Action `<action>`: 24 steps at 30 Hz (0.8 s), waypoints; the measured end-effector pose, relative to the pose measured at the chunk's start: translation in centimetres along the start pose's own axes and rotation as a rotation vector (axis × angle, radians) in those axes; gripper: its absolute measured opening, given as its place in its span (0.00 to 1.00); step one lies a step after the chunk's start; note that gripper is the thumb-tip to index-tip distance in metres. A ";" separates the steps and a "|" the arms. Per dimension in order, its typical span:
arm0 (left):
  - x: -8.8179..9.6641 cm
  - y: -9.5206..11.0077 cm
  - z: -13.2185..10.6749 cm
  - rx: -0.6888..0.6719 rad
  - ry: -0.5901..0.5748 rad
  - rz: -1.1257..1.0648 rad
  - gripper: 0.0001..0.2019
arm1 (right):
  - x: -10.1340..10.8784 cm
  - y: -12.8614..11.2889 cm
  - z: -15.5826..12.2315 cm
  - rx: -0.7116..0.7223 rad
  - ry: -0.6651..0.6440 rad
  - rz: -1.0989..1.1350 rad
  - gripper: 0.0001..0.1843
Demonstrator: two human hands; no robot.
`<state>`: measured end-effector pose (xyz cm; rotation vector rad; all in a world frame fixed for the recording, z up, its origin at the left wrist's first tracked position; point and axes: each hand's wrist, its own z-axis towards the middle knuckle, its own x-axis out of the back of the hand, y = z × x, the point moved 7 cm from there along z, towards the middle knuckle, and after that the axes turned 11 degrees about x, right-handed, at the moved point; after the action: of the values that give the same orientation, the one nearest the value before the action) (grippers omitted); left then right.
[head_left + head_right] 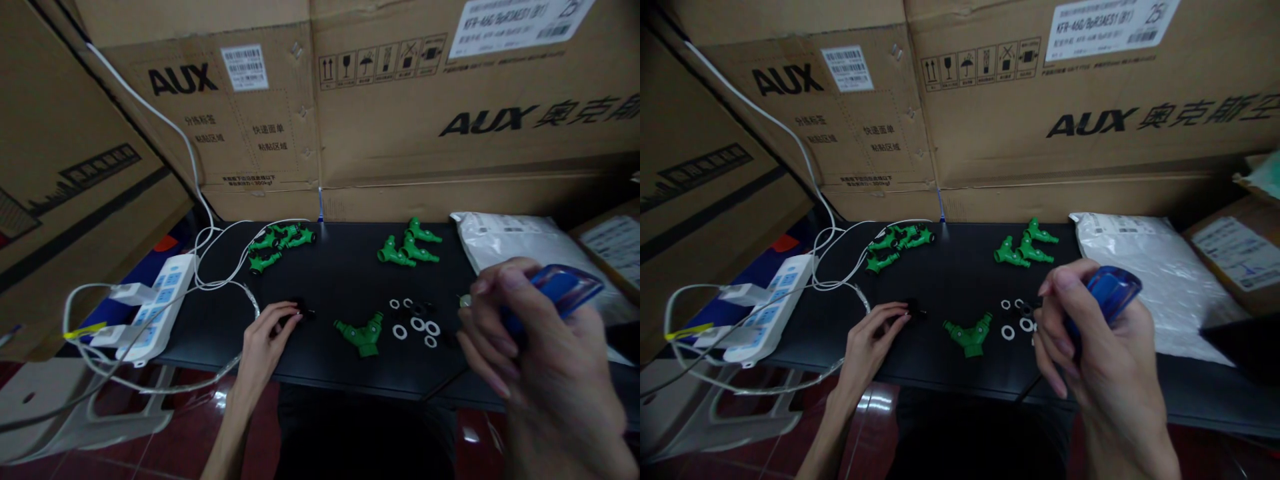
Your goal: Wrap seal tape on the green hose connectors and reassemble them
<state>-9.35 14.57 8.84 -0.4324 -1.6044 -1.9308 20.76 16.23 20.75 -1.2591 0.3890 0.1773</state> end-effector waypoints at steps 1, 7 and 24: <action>0.1 0.0 0.0 0.009 0.016 0.004 0.05 | 0.2 0.0 -0.1 -0.002 0.011 -0.001 0.13; 1.0 -0.2 0.2 0.047 0.141 0.040 0.07 | 1.7 0.1 -0.7 -0.032 0.069 -0.015 0.13; -0.1 1.6 -0.7 -0.170 0.060 0.142 0.08 | 6.7 -4.3 -1.1 0.174 0.030 -0.230 0.16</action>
<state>-8.21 13.71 9.86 -0.5376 -1.3409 -1.9592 28.19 13.35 21.77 -1.1258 0.2762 -0.0704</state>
